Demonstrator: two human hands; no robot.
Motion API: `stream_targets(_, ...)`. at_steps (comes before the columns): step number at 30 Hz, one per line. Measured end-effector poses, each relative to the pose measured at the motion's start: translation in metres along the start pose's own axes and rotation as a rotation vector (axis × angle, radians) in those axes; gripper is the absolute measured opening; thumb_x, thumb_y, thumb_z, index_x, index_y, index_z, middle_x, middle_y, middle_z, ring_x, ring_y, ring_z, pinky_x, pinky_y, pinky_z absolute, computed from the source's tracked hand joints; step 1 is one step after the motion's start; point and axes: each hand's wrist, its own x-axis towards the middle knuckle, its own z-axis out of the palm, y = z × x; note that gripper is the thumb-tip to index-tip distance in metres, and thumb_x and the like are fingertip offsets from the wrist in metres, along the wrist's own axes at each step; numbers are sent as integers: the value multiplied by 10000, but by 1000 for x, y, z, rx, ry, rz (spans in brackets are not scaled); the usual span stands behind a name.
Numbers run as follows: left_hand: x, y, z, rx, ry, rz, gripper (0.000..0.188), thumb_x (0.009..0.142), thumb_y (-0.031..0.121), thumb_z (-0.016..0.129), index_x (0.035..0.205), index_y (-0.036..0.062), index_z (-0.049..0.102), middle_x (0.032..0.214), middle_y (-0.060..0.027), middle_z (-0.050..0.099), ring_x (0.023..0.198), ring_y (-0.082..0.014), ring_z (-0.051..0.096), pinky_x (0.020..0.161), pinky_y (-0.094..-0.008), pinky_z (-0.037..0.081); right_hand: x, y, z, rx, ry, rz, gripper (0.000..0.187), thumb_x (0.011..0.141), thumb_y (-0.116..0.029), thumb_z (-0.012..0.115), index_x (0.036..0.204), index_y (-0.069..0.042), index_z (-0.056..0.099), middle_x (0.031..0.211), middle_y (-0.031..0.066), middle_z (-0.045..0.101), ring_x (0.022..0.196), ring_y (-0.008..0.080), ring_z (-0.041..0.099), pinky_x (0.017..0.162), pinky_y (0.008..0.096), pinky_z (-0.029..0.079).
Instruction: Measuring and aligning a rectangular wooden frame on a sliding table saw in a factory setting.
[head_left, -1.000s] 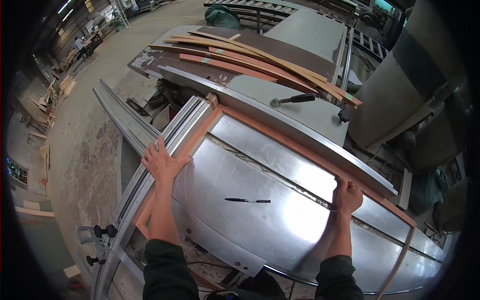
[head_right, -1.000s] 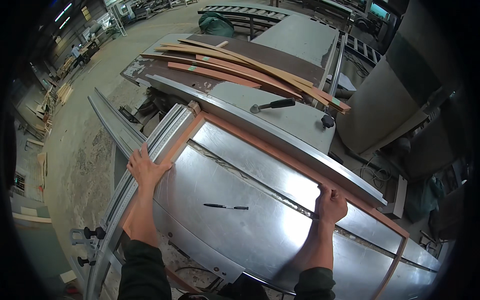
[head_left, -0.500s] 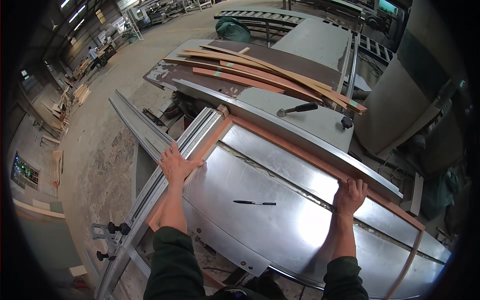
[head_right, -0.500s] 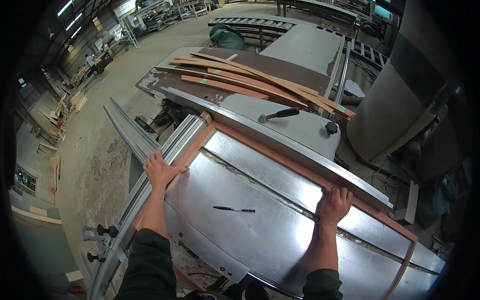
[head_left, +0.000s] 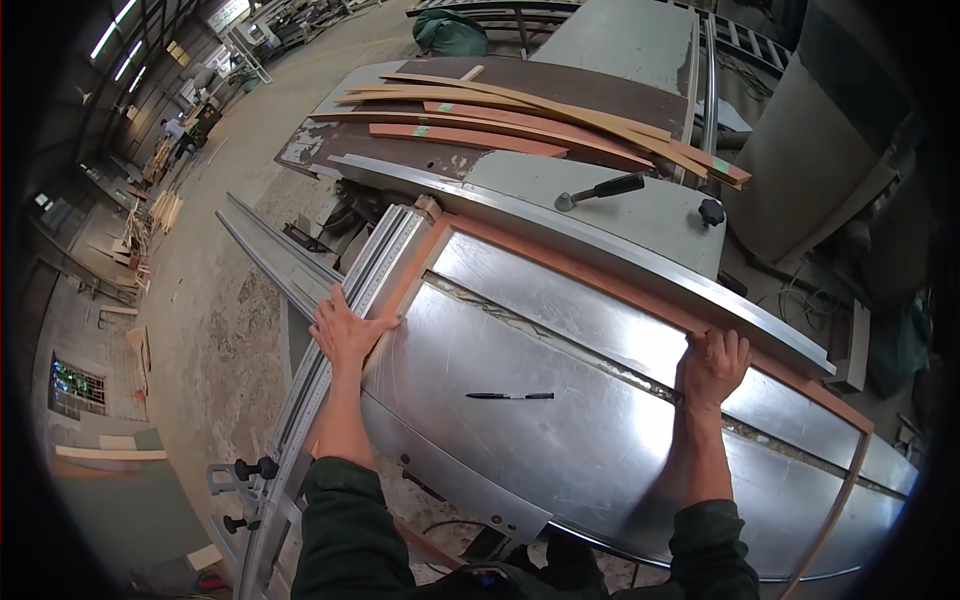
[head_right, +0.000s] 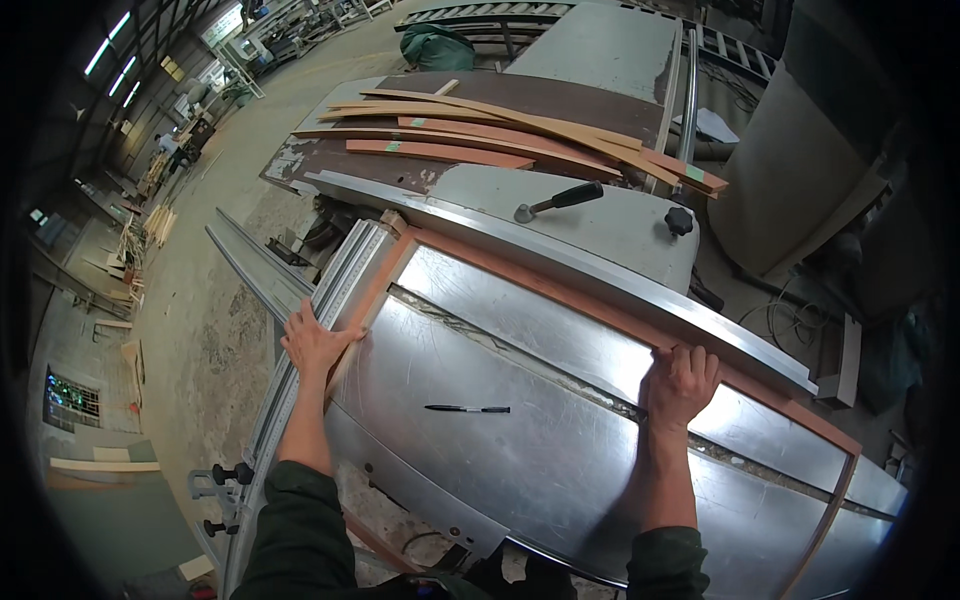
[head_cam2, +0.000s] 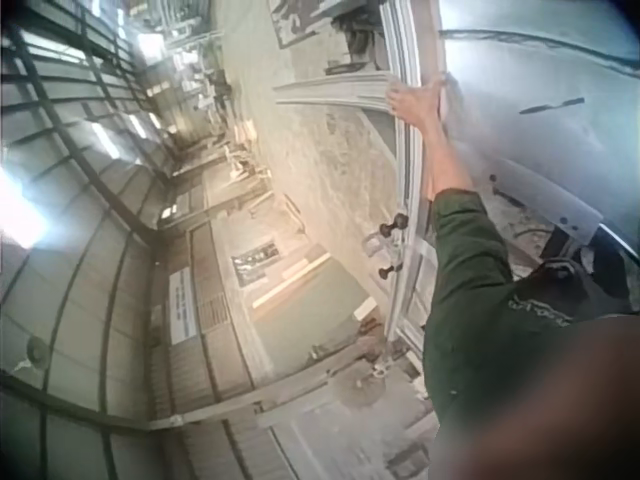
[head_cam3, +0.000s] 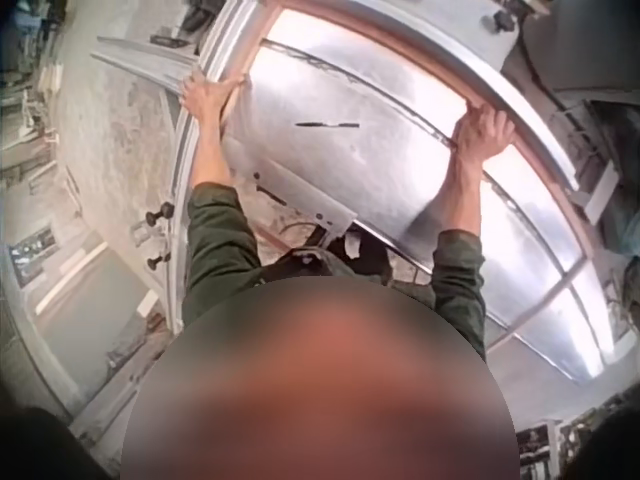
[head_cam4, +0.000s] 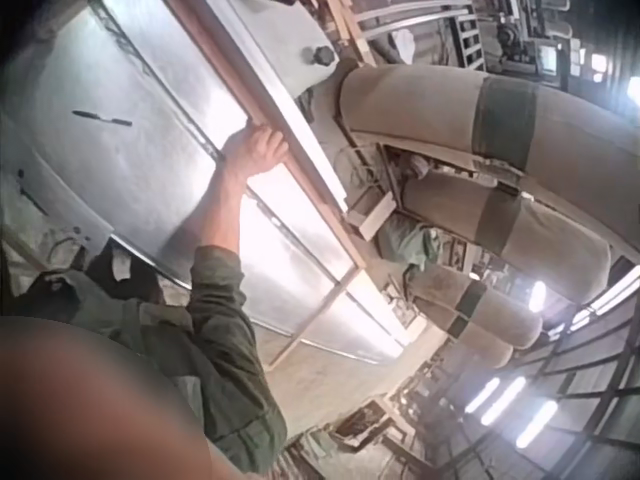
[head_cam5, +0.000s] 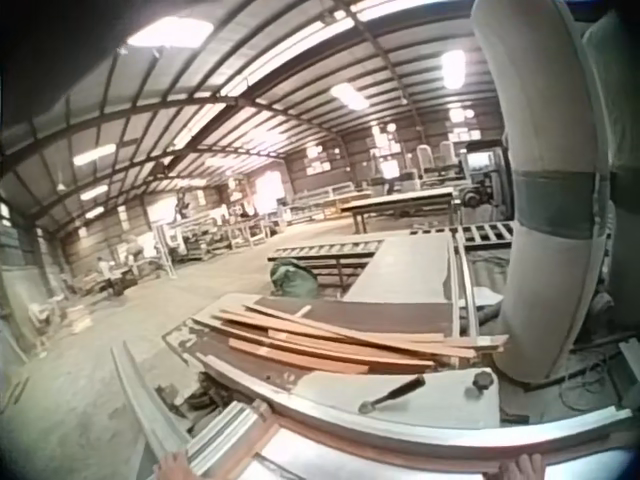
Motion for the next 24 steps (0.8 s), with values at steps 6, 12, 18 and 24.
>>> stream_targets(6,0,-1,4,16,29,1,1366,533,738,988,1618,104,454,1379,-212,622,1376,-387,540,1104,-568,423,0,0,-1,19,18,-19,155,898,-193,782,826,-93,687,835,88,592,827,315,573,824,465,472)
stream_targets(12,-1,1,-2,23,41,-3,1369,536,741,986,1624,101,456,1351,-204,634,1369,-381,545,1098,-556,424,0,-1,-1,16,11,-15,153,881,-173,792,818,-92,679,833,88,592,824,316,572,829,468,474)
stream_targets(18,-1,5,-11,-3,-72,-66,1376,561,709,991,1666,125,418,1510,-202,579,1464,-378,490,1198,-555,386,0,-1,-1,29,-1,-1,155,880,-172,797,821,-90,680,837,89,594,830,317,571,836,471,477)
stream_targets(24,0,4,-9,-13,-48,-60,1362,564,696,993,1664,128,424,1490,-197,583,1456,-377,492,1221,-556,376,-1,-1,-1,25,4,-16,152,885,-167,802,831,-86,685,841,89,593,833,318,572,836,472,479)
